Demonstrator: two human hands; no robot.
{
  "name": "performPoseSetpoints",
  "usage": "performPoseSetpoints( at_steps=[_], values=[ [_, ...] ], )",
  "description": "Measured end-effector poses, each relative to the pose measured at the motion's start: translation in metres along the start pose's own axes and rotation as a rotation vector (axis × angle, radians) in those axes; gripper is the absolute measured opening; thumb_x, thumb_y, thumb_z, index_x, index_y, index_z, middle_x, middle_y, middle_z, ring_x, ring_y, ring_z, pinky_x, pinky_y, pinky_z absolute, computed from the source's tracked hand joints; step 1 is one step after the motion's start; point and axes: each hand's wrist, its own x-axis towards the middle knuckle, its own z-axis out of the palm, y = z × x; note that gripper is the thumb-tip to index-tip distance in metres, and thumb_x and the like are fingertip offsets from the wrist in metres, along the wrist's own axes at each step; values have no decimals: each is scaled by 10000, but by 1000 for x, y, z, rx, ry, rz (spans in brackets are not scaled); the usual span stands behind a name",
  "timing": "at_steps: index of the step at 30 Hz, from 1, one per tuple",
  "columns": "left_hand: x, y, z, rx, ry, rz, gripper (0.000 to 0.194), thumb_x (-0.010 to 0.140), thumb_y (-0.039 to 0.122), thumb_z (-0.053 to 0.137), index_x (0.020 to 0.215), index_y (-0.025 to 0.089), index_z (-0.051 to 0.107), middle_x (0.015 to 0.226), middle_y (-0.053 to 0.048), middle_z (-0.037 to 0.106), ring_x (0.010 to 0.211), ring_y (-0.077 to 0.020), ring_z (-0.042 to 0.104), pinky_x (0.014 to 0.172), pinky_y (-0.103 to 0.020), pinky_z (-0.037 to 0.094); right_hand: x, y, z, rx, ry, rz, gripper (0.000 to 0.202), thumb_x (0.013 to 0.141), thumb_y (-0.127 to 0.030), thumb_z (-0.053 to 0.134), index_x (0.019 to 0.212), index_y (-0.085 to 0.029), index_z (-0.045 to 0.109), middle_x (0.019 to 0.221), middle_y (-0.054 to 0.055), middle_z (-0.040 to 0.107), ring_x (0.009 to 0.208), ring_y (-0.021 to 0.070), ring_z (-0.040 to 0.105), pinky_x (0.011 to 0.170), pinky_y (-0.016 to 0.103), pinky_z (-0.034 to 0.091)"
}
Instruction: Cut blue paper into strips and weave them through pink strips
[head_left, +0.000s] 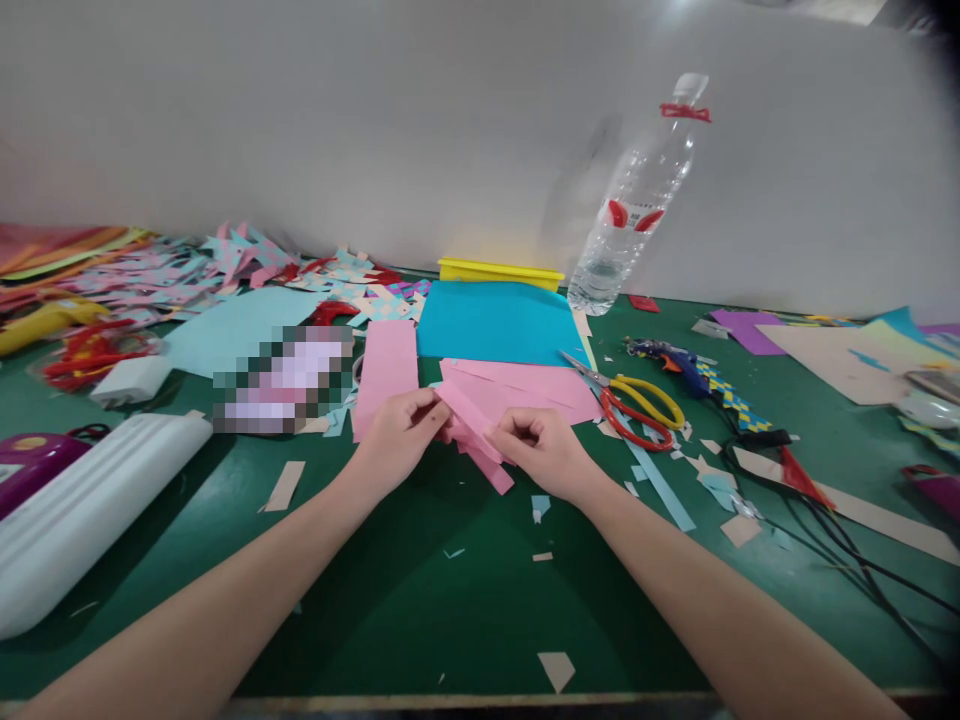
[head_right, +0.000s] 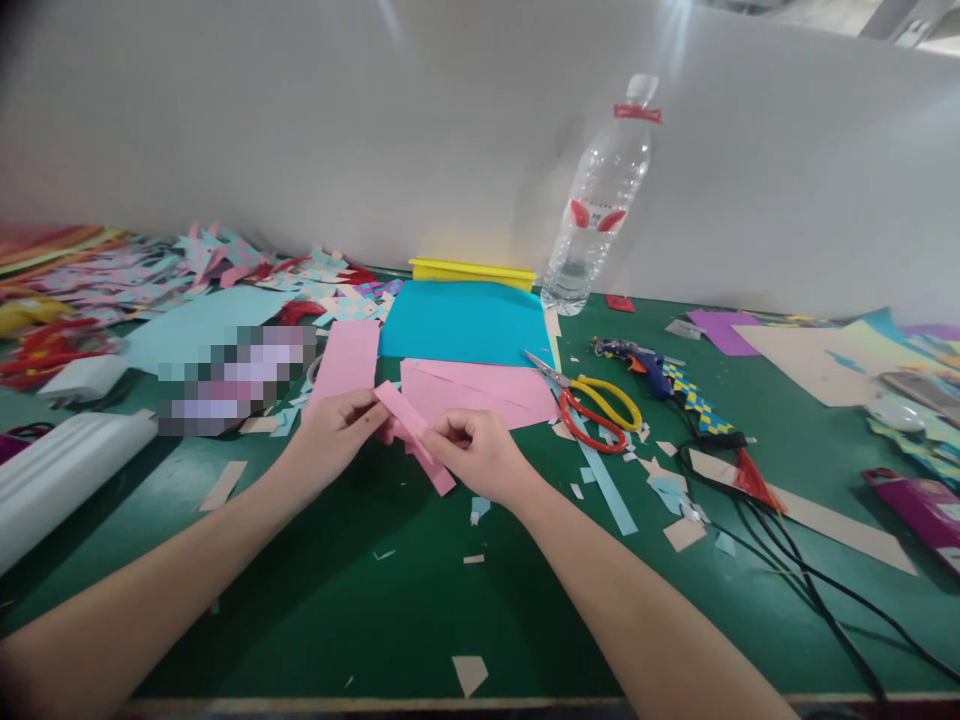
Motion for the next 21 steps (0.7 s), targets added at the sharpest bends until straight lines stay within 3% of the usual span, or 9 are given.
performPoseSetpoints(
  at_steps=[5, 9, 12, 21],
  values=[
    [-3, 6, 2, -213, -68, -60, 223, 855, 338, 501, 767, 163, 607, 611, 3, 593, 579, -127, 566, 583, -252, 476, -1, -1, 0, -24, -22, 2, 326, 827, -409, 547, 602, -176, 510, 585, -23, 487, 513, 85, 384, 479, 231, 315],
    [-3, 7, 4, -368, -108, -139, 230, 833, 290, 516, 652, 159, 568, 579, 16, 569, 504, -94, 526, 564, -243, 465, 0, 0, 1, -41, -3, 5, 328, 847, -379, 522, 590, -174, 506, 562, -31, 461, 503, 83, 373, 482, 234, 304],
    [-3, 7, 3, -450, -108, -195, 221, 824, 296, 536, 671, 151, 602, 651, -10, 619, 519, -101, 555, 551, -248, 478, 1, 3, 1, -62, 18, 6, 329, 840, -373, 525, 578, -179, 484, 550, -35, 440, 502, 85, 363, 478, 236, 296],
    [-2, 4, 2, -438, -91, -237, 173, 795, 332, 603, 767, 165, 640, 728, -23, 663, 543, -109, 591, 591, -263, 516, 1, 7, 2, -81, 21, 9, 352, 846, -411, 517, 581, -185, 464, 539, -38, 417, 499, 88, 347, 476, 239, 292]
  ],
)
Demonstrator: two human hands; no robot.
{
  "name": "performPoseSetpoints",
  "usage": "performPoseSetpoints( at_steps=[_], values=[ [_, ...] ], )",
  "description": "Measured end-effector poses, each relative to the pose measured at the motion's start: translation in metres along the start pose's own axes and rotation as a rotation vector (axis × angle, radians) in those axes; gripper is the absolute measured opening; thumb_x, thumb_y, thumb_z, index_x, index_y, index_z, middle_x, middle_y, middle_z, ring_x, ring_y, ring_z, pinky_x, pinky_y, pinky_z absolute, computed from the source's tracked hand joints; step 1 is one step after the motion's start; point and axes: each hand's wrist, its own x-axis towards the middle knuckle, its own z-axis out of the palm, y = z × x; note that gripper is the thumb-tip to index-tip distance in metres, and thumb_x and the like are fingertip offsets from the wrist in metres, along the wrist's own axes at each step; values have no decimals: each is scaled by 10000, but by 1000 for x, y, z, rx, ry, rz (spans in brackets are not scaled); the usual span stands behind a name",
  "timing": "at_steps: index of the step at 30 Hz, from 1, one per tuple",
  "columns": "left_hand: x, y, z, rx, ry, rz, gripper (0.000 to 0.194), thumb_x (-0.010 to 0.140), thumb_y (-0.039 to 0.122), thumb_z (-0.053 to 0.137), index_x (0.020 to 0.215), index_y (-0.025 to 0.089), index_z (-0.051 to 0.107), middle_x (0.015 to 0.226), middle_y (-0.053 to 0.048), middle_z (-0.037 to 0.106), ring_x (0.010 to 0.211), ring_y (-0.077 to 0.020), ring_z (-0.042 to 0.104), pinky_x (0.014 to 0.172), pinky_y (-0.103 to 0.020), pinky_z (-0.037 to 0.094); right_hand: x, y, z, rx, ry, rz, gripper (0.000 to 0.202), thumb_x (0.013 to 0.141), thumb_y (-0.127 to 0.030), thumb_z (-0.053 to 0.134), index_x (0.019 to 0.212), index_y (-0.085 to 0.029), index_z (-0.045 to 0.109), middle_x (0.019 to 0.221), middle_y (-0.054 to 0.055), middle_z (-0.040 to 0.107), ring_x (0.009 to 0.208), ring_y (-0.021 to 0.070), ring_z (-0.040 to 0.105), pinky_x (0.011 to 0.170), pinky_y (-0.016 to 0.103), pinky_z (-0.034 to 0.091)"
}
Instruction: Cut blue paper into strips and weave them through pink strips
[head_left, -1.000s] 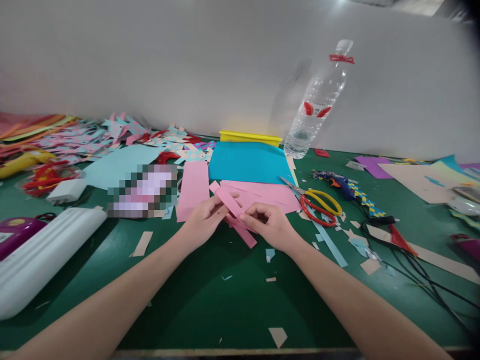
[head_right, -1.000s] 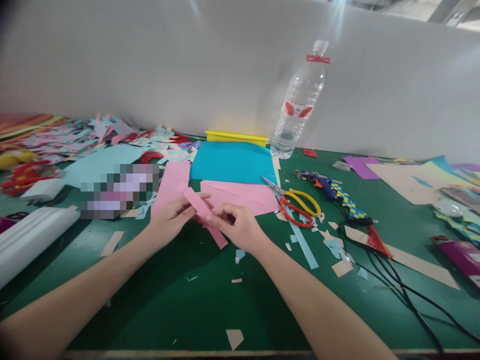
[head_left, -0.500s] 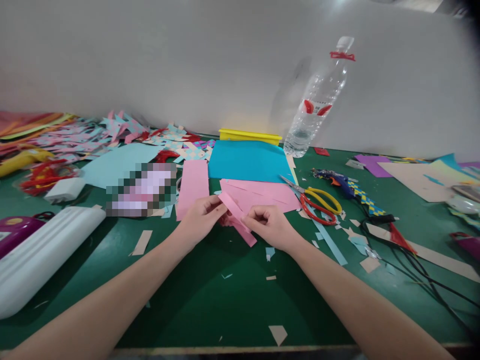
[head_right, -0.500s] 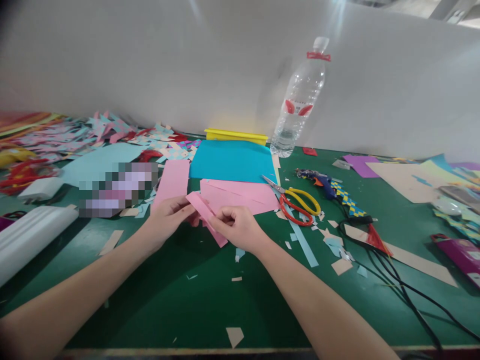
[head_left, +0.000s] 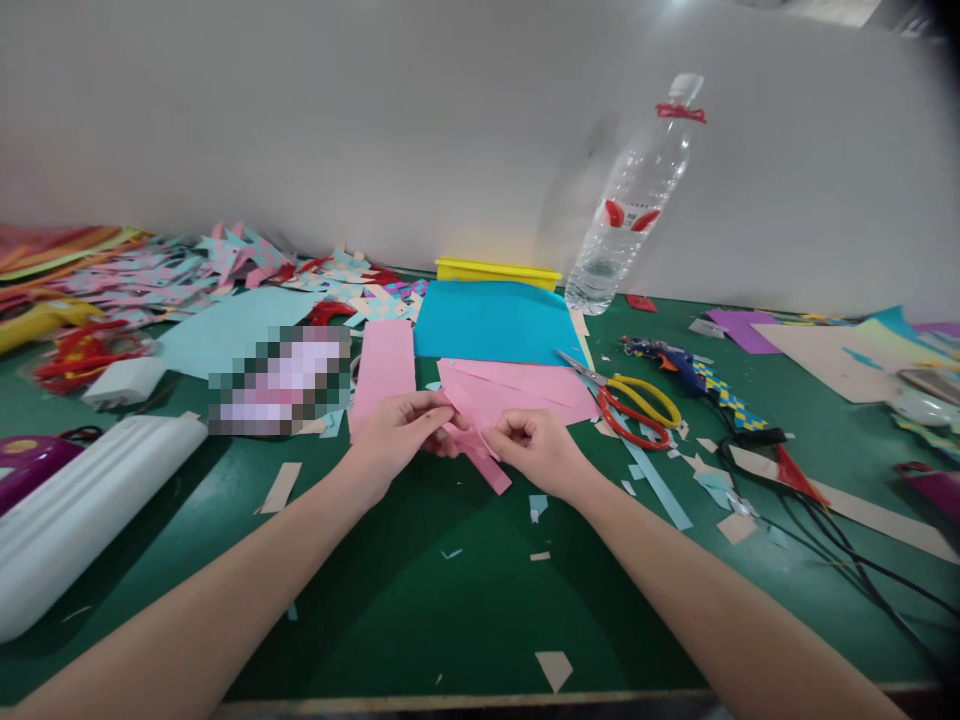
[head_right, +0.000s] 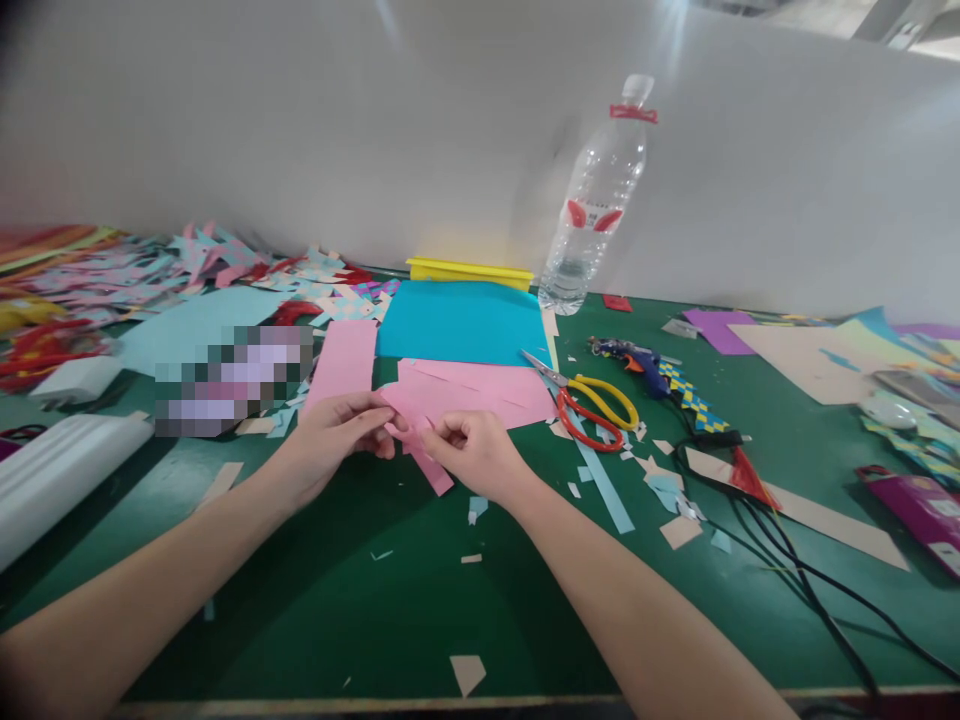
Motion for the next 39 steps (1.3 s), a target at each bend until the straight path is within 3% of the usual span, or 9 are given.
performPoseSetpoints(
  at_steps=[5, 11, 14, 17, 19, 22, 25, 31, 39],
  values=[
    [1, -4, -2, 18, -43, 0, 205, 779, 360, 666, 861, 173, 651, 776, -23, 678, 575, -106, 597, 552, -228, 482, 1, 1, 1, -19, 16, -5, 378, 847, -437, 523, 573, -188, 446, 523, -46, 395, 479, 82, 329, 461, 236, 274],
    [-1, 2, -1, 151, 60, 90, 336, 856, 434, 567, 666, 161, 616, 512, 23, 530, 490, -89, 485, 499, -209, 384, -1, 0, 3, -172, 86, -66, 366, 834, -450, 545, 586, -198, 448, 505, -54, 391, 467, 84, 331, 466, 246, 281],
    [-1, 3, -1, 151, 85, 105, 365, 871, 459, 536, 678, 158, 609, 576, 6, 570, 501, -93, 495, 511, -219, 387, -3, -6, 1, -228, 268, -106, 222, 822, -422, 567, 796, -202, 552, 597, -38, 461, 540, 111, 426, 523, 255, 362],
    [-1, 3, -1, 169, 93, 114, 383, 875, 476, 522, 688, 154, 612, 590, -2, 586, 500, -92, 498, 514, -218, 385, -3, -9, 0, -214, 363, -196, 326, 802, -387, 602, 1053, -187, 546, 855, 34, 594, 796, 158, 560, 735, 298, 466],
    [-2, 4, -1, 203, 89, 126, 383, 883, 466, 515, 684, 153, 613, 549, 6, 568, 499, -96, 502, 525, -219, 389, -3, -8, 1, -198, 312, -195, 401, 801, -408, 612, 1131, -193, 536, 1026, 70, 630, 964, 190, 578, 849, 341, 467],
    [-3, 6, 1, 225, 80, 143, 375, 892, 437, 508, 665, 156, 608, 513, 13, 552, 499, -101, 507, 541, -224, 397, -1, -5, 3, -211, 214, -130, 304, 854, -405, 544, 1086, -216, 595, 1090, 72, 656, 1040, 217, 586, 878, 382, 468],
    [-3, 7, 3, 201, 72, 151, 369, 894, 425, 507, 655, 159, 601, 521, 15, 552, 493, -100, 502, 539, -226, 398, 1, -2, 4, -205, 190, -109, 218, 885, -353, 490, 972, -224, 643, 1018, 57, 688, 966, 208, 621, 829, 374, 486],
    [-4, 7, 2, 172, 83, 179, 387, 901, 444, 499, 659, 160, 604, 519, 19, 544, 490, -93, 494, 550, -225, 395, 4, -1, 1, -105, 172, -13, 166, 844, -355, 566, 886, -215, 645, 910, 38, 697, 805, 176, 624, 689, 320, 488],
    [-1, 0, -2, 89, 102, 179, 358, 894, 438, 520, 688, 159, 607, 613, 13, 563, 499, -81, 491, 548, -225, 385, 6, 0, 1, 50, 159, -1, 147, 796, -338, 638, 848, -201, 639, 857, 34, 688, 793, 162, 622, 724, 317, 493]
  ],
)
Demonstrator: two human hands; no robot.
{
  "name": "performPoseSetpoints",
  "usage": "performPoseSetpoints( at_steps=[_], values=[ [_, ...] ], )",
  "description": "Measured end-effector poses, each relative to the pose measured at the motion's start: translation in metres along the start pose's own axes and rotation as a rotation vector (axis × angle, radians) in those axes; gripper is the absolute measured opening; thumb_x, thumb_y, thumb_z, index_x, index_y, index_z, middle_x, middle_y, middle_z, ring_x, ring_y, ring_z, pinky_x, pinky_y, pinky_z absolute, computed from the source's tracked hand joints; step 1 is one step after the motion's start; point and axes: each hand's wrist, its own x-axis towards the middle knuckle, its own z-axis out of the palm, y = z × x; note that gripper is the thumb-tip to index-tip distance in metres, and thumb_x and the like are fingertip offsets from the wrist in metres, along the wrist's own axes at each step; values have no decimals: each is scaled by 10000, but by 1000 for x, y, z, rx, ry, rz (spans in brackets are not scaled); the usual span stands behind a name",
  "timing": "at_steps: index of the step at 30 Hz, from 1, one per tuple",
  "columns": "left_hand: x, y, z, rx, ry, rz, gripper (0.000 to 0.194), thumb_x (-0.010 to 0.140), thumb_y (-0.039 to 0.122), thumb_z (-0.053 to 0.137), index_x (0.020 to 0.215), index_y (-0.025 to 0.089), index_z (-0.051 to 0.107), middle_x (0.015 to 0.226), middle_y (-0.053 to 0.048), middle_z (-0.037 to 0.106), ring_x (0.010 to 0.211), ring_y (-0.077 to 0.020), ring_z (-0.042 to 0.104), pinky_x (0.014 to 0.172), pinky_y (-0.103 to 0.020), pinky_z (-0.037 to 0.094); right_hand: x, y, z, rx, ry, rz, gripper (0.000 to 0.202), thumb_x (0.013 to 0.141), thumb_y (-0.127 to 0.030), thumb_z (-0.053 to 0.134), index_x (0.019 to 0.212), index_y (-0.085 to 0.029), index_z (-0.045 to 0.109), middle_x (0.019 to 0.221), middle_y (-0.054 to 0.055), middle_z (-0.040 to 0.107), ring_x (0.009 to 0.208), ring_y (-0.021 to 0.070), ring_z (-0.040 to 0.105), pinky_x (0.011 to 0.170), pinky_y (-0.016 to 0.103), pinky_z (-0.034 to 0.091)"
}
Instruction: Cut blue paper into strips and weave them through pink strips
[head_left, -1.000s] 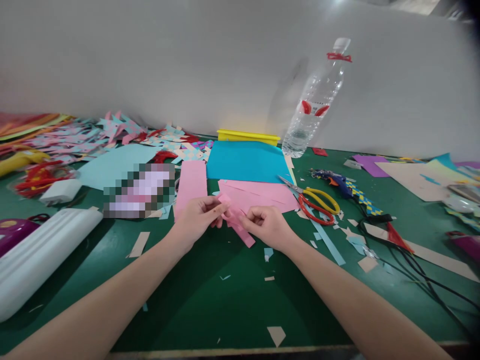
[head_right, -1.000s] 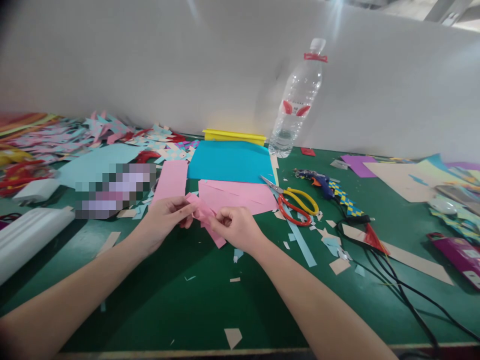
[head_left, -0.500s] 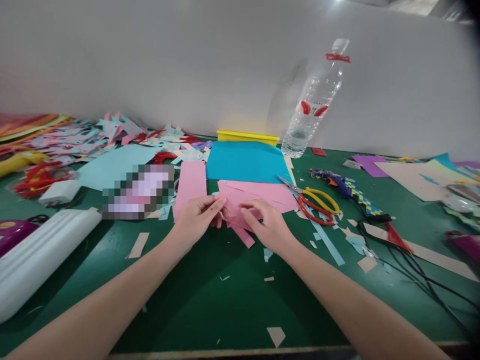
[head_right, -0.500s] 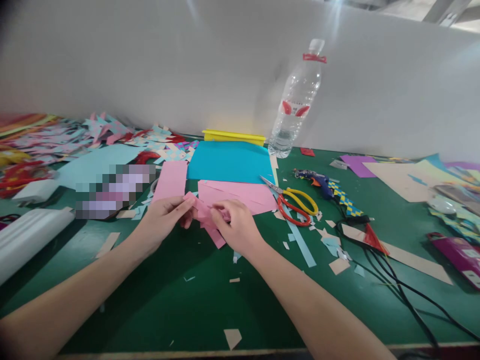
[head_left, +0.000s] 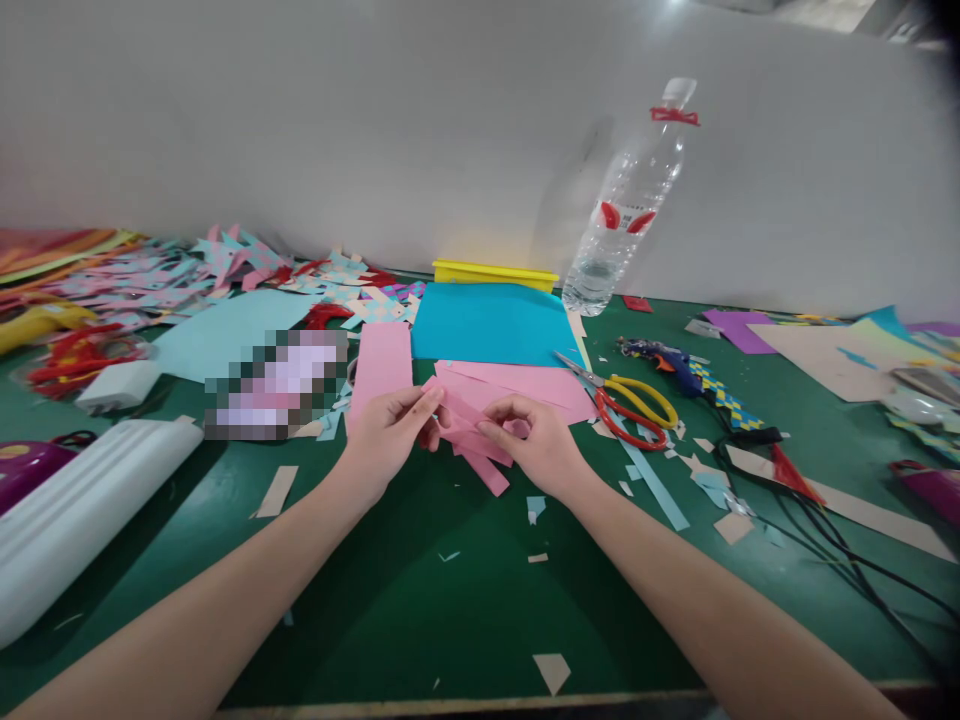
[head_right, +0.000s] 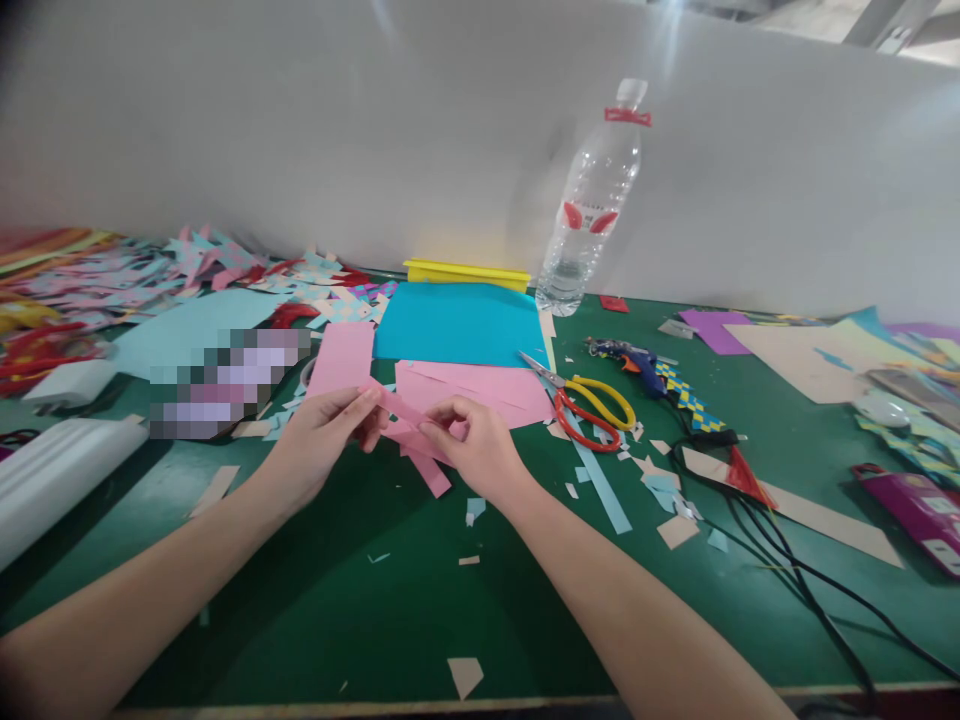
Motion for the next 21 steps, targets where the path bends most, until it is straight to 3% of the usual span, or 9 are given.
performPoseSetpoints(
  at_steps=[8, 15, 21],
  values=[
    [-1, 2, 0, -54, 58, -21, 344, 900, 425, 513, 690, 161, 581, 597, 15, 520, 513, -87, 472, 543, -228, 370, 1, 3, -2, 113, -3, 59, 183, 778, -367, 660, 795, -186, 640, 793, 34, 676, 689, 142, 617, 634, 293, 509],
    [2, -6, -1, -40, 112, 22, 314, 894, 435, 519, 724, 178, 584, 624, 13, 543, 512, -88, 477, 546, -231, 379, 0, 4, 0, 306, 5, 147, 194, 743, -345, 700, 834, -182, 651, 812, 66, 736, 764, 190, 699, 735, 353, 561],
    [3, -5, 0, 43, 158, -17, 337, 875, 498, 523, 776, 187, 607, 571, 4, 588, 564, -119, 540, 570, -224, 413, -3, -7, -4, 220, 24, 111, 144, 762, -316, 686, 808, -179, 684, 765, 62, 739, 640, 170, 693, 654, 328, 573]
  ],
)
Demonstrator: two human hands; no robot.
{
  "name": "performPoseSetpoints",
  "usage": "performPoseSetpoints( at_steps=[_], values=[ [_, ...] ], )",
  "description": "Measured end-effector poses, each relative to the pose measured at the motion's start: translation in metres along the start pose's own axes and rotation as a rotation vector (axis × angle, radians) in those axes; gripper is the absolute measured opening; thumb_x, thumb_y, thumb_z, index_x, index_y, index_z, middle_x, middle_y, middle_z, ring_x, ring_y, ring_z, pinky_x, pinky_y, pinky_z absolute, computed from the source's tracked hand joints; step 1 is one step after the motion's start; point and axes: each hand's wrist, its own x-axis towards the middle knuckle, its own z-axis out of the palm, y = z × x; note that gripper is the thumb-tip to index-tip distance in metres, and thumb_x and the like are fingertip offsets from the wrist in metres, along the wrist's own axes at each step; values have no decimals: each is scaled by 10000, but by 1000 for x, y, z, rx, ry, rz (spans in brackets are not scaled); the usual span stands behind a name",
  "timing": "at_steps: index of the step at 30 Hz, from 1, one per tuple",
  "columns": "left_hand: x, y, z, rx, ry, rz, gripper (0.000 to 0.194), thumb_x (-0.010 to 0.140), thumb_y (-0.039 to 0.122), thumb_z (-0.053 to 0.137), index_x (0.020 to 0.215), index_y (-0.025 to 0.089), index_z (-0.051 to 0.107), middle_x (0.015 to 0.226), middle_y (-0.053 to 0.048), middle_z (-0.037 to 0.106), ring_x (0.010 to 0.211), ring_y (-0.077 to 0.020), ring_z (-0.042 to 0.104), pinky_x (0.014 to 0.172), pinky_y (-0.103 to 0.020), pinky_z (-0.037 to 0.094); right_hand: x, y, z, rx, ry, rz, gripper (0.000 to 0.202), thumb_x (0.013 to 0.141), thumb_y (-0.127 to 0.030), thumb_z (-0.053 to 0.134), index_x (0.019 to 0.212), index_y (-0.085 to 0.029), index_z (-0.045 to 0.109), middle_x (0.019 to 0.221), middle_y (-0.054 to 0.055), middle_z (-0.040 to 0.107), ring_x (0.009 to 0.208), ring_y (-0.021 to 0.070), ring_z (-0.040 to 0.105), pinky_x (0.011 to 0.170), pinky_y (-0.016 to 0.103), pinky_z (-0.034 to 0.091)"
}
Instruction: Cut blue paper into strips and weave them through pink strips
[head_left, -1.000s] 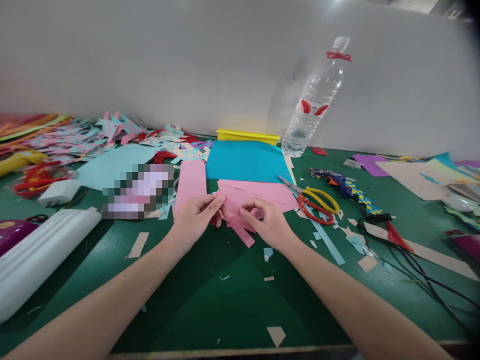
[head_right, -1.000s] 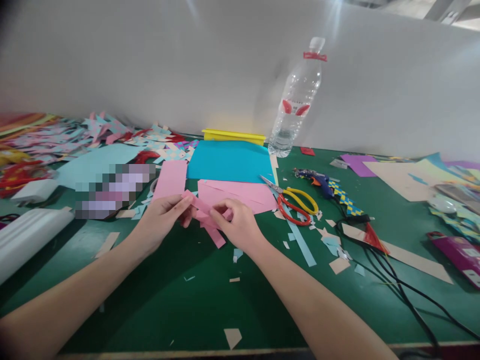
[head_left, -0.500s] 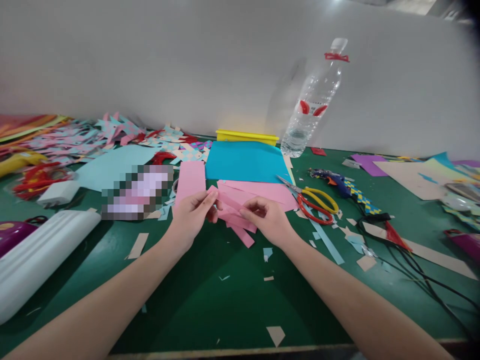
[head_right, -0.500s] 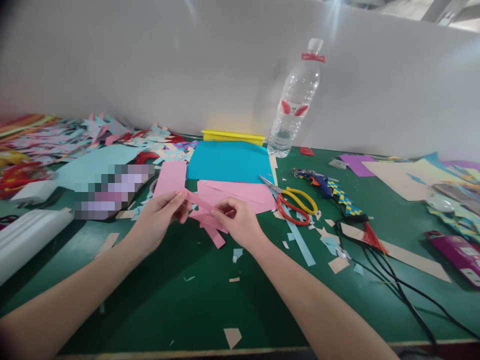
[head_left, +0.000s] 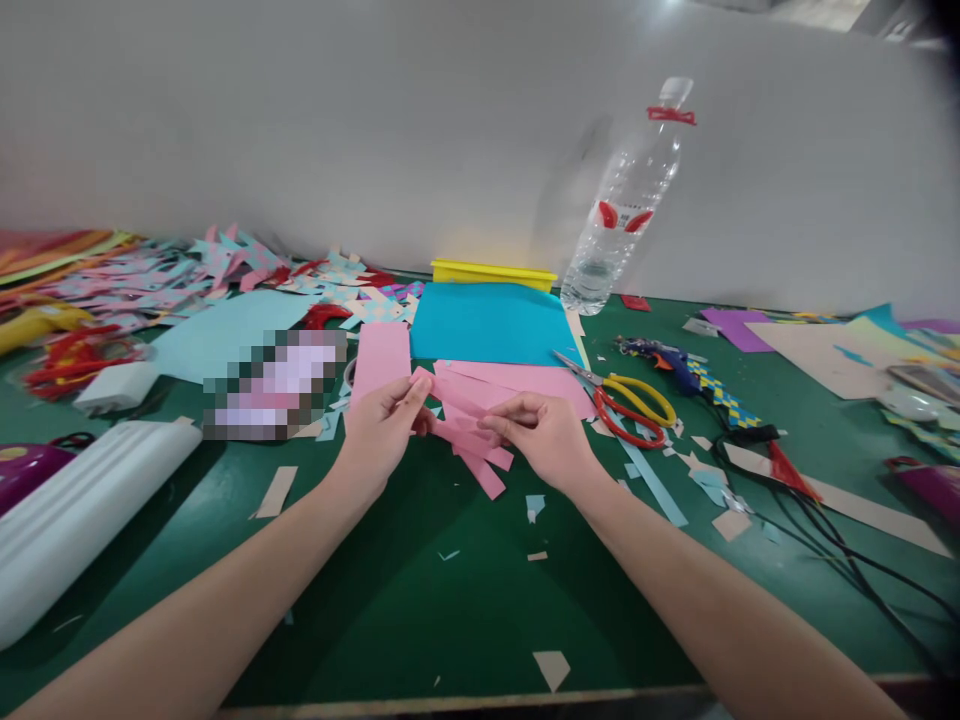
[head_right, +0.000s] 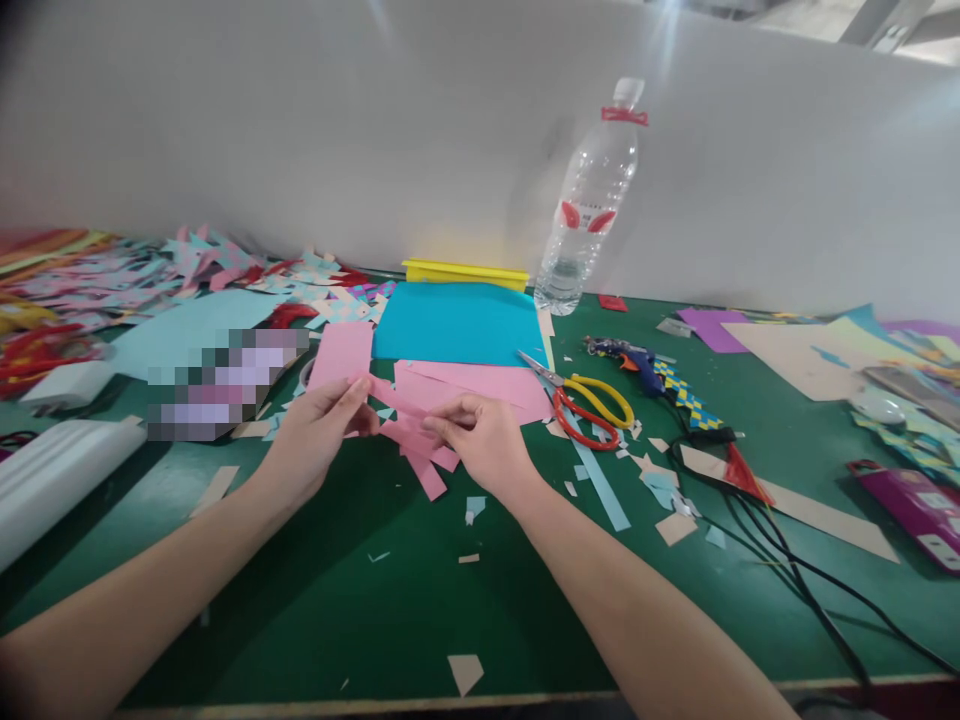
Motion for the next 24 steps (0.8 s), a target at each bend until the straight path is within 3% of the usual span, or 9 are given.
performPoseSetpoints(
  at_steps=[5, 9, 18, 21, 24],
  values=[
    [0, 3, -4, 39, 65, -46, 337, 817, 515, 597, 908, 197, 662, 636, -8, 623, 620, -137, 578, 554, -212, 438, -4, -5, 0, -61, 87, -55, 150, 782, -311, 667, 860, -185, 694, 746, 39, 730, 632, 150, 687, 661, 297, 576],
    [2, 1, -7, -27, 89, -23, 323, 801, 496, 622, 917, 196, 662, 621, 5, 581, 592, -129, 555, 533, -213, 465, -3, -4, -1, -73, 78, -41, 141, 780, -319, 665, 821, -185, 688, 676, 29, 709, 625, 157, 680, 672, 319, 577],
    [2, -1, -9, 66, 83, 36, 318, 825, 479, 589, 947, 193, 658, 666, -18, 603, 617, -148, 588, 548, -236, 497, 2, 0, -5, -118, 37, -42, 172, 794, -358, 638, 817, -190, 665, 734, 44, 707, 593, 150, 646, 637, 324, 547],
    [3, -2, -9, 266, 110, 188, 359, 830, 455, 591, 1079, 197, 597, 926, -72, 655, 846, -210, 632, 710, -310, 517, 3, 3, -5, -172, -13, -57, 202, 803, -382, 615, 814, -183, 645, 733, 43, 695, 597, 144, 623, 602, 300, 512],
    [2, -6, -4, 570, 144, 428, 491, 830, 419, 597, 1241, 189, 458, 1281, -134, 521, 1175, -288, 492, 950, -445, 419, 3, 5, -3, -325, -18, -106, 232, 825, -397, 576, 747, -185, 626, 624, 10, 625, 545, 129, 546, 527, 272, 430]
  ],
)
